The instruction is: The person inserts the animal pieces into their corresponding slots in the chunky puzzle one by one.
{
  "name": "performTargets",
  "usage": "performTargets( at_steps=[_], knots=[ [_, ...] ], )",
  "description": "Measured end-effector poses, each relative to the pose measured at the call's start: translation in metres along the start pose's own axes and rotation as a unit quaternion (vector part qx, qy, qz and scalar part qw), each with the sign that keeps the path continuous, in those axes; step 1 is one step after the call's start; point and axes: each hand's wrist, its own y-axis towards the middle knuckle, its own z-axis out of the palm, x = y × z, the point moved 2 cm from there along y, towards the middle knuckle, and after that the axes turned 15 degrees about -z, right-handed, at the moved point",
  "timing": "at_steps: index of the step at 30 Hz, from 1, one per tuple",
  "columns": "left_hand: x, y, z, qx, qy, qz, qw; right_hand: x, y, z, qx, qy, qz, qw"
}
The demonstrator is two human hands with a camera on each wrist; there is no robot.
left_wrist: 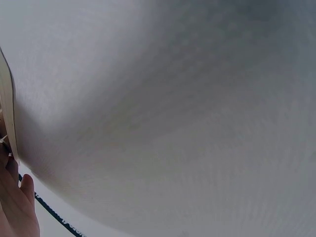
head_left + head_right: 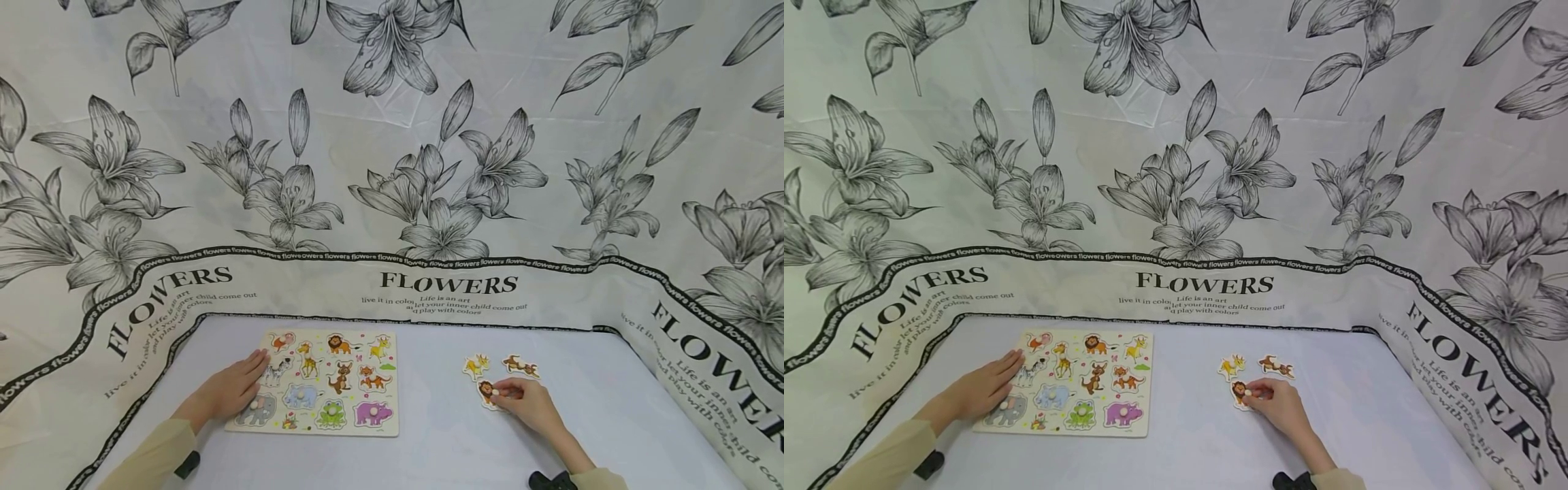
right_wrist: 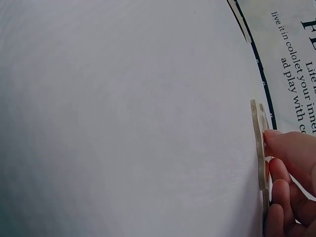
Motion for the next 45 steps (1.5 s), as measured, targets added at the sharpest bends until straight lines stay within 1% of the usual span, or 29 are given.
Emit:
performTargets(
  at_steps=[4, 11, 16, 21, 24, 28, 35, 45],
  knots=[
    [-0.001, 0.0, -0.001, -0.003, 0.002, 0.003, 1.0, 0.002, -0.001, -0.001, -0.002, -0.003, -0.003, 1.0],
    [-0.001, 0.0, -0.001, 0.008, 0.002, -0.005, 1.0, 0.002, -0.001, -0.002, -0.001, -0.012, -0.006, 1.0],
    [0.0, 0.001, 0.0, 0.008, 0.008, -0.004, 0.9999, 0.002, 0.0, -0.001, 0.0, -0.023, -0.002, 1.0],
    [0.0, 0.0, -0.001, 0.01, 0.003, -0.006, 0.9999, 0.002, 0.001, -0.002, 0.0, -0.028, -0.001, 1.0],
    [0.0, 0.0, 0.0, 0.005, -0.002, -0.004, 1.0, 0.003, 0.0, -0.002, 0.003, -0.031, 0.001, 0.999],
    [0.001, 0.001, 0.001, -0.007, 0.003, 0.001, 1.0, 0.005, -0.001, -0.002, 0.004, -0.026, 0.005, 1.0],
    [0.001, 0.0, 0.002, 0.012, -0.002, -0.008, 0.9999, 0.01, -0.003, 0.001, 0.008, -0.019, 0.007, 1.0],
    [0.001, 0.001, 0.003, 0.007, 0.002, -0.007, 0.9999, 0.02, -0.002, 0.004, 0.001, -0.009, -0.015, 1.0]
  ],
)
